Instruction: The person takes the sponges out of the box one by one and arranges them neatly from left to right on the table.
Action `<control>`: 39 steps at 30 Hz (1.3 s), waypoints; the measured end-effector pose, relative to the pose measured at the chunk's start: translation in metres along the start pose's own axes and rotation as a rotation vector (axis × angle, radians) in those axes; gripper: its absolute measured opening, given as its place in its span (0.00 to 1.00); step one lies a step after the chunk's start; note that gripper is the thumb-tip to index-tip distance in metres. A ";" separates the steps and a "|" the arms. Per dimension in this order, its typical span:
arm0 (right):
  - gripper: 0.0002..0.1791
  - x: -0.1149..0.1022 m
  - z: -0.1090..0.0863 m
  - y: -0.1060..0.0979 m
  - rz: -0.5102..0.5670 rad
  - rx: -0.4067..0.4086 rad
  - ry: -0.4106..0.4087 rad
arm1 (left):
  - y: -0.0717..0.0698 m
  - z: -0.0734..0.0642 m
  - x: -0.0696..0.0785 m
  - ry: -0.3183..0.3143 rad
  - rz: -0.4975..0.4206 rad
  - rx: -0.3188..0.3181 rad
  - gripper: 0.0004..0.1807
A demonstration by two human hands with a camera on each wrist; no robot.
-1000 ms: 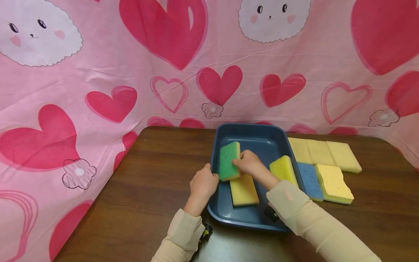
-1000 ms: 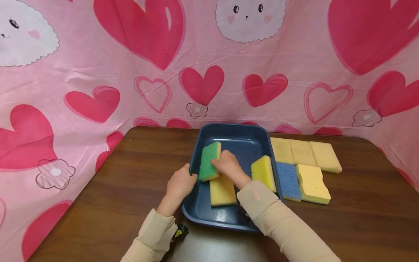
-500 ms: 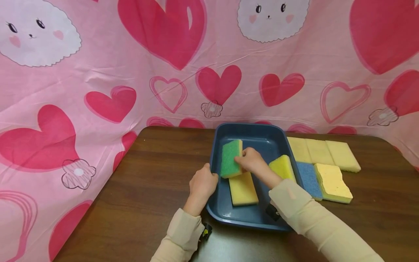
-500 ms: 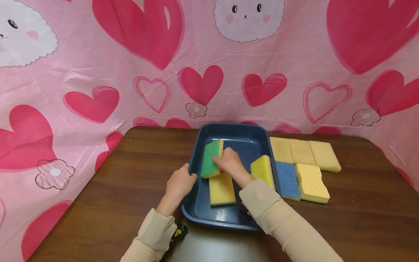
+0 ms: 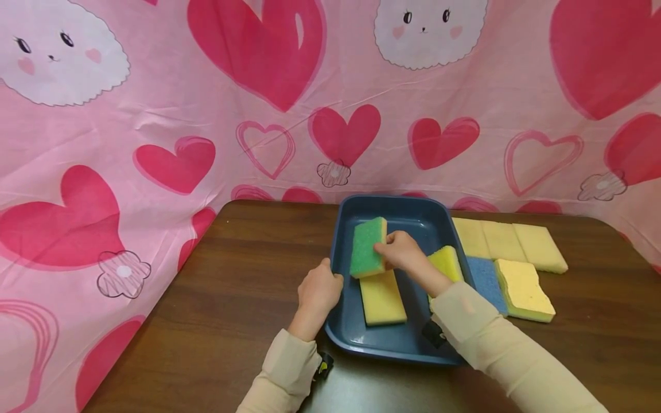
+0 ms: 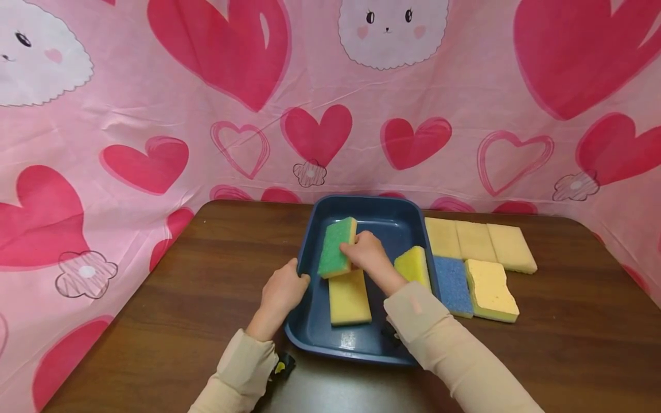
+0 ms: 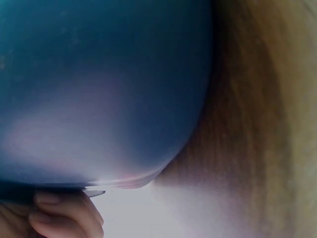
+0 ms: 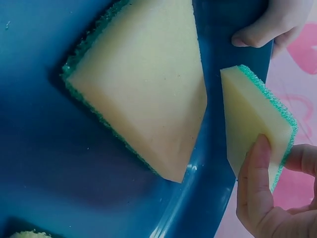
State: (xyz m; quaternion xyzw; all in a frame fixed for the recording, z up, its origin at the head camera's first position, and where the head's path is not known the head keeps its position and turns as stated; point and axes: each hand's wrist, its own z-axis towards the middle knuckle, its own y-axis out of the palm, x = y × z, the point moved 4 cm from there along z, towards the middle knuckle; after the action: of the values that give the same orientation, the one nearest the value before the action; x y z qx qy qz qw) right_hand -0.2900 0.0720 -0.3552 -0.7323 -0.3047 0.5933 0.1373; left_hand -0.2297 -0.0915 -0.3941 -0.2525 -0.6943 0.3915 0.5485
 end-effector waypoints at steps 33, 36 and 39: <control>0.29 0.004 -0.027 -0.034 0.106 -0.061 0.012 | 0.000 -0.002 0.001 -0.005 0.035 0.017 0.22; 0.29 0.005 -0.030 -0.039 0.100 -0.071 0.008 | 0.000 -0.002 0.001 -0.005 0.041 0.018 0.23; 0.30 0.007 -0.034 -0.046 0.096 -0.081 -0.004 | 0.001 -0.002 0.001 -0.002 0.042 0.019 0.23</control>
State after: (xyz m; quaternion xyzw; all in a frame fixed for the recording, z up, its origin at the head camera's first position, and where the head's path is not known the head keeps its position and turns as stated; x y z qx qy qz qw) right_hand -0.2700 0.1174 -0.3259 -0.7500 -0.2930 0.5878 0.0785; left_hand -0.2284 -0.0896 -0.3936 -0.2613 -0.6856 0.4097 0.5421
